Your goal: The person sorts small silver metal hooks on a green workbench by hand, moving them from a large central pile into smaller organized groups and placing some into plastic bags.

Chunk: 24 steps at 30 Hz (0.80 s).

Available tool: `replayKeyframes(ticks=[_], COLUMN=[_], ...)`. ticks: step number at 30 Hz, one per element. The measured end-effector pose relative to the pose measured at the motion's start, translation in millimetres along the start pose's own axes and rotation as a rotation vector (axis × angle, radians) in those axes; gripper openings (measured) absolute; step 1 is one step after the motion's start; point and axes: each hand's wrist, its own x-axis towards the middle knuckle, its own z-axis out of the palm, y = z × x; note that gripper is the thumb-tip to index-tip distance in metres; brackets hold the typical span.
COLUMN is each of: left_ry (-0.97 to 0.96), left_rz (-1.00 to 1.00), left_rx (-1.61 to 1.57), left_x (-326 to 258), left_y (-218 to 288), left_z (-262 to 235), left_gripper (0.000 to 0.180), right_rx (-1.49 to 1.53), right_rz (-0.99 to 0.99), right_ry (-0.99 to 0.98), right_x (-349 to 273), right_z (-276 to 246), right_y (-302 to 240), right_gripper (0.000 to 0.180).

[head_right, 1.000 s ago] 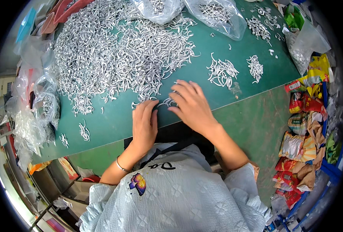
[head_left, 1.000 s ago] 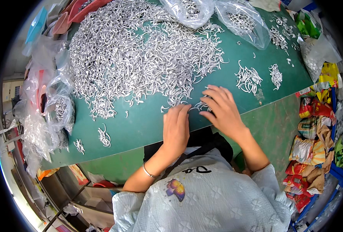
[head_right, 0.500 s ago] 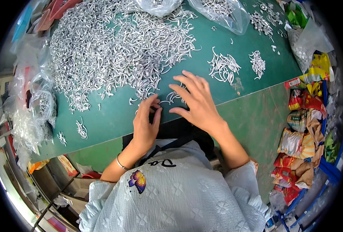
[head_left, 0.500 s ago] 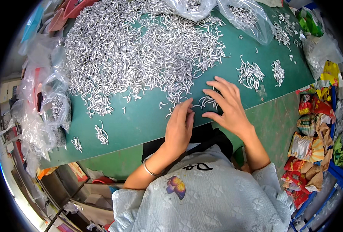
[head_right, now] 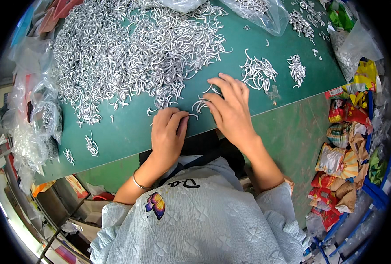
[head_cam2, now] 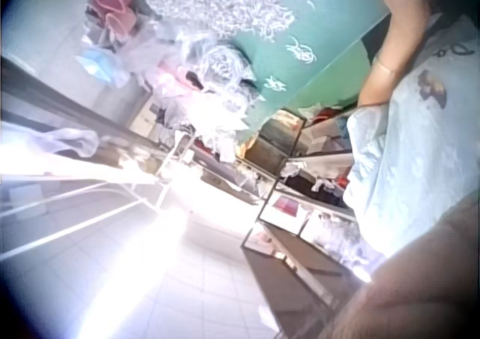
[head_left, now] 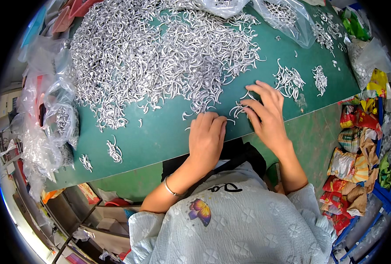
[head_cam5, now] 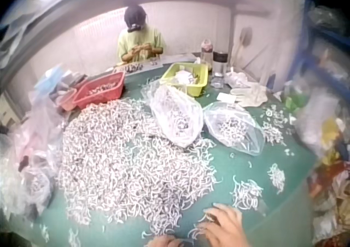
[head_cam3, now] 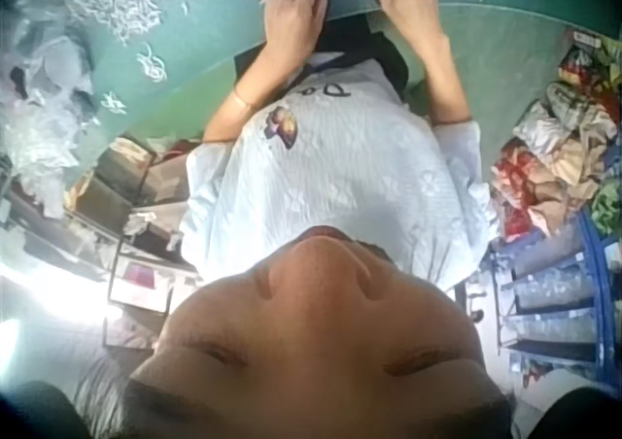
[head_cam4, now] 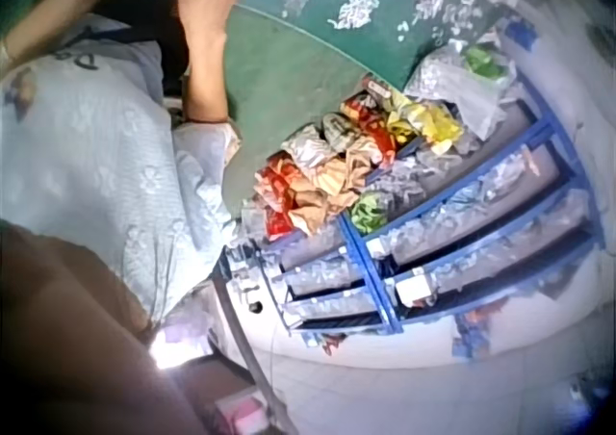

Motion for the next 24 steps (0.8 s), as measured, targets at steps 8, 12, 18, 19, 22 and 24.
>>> replayKeyframes(ticks=[8, 12, 18, 19, 22, 24], left_ry=[-0.039, -0.075, 0.095, 0.102, 0.11, 0.142], left_rz=[0.035, 0.016, 0.009, -0.006, -0.052, -0.09], left_rx=[0.078, 0.086, -0.005, -0.025, -0.047, -0.011], left_x=[31, 33, 32, 30, 18, 6], left_y=[13, 3, -1, -3, -11, -19], left_z=[3, 5, 0, -7, -26, -35], left_gripper=[0.017, 0.016, 0.012, 0.012, 0.013, 0.016], right_rx=[0.044, 0.014, 0.035, 0.035, 0.065, 0.12], right_rz=[0.044, 0.089, 0.097, 0.084, 0.027, -0.038], right_ry=[0.047, 0.092, 0.103, 0.103, 0.066, -0.008], right_x=[-7, -12, -15, -15, -12, -7], right_z=[-5, -12, -14, -13, -10, -6], right_y=[0, 6, 4, 4, 0, -11], right_gripper=[0.014, 0.014, 0.014, 0.016, 0.021, 0.025])
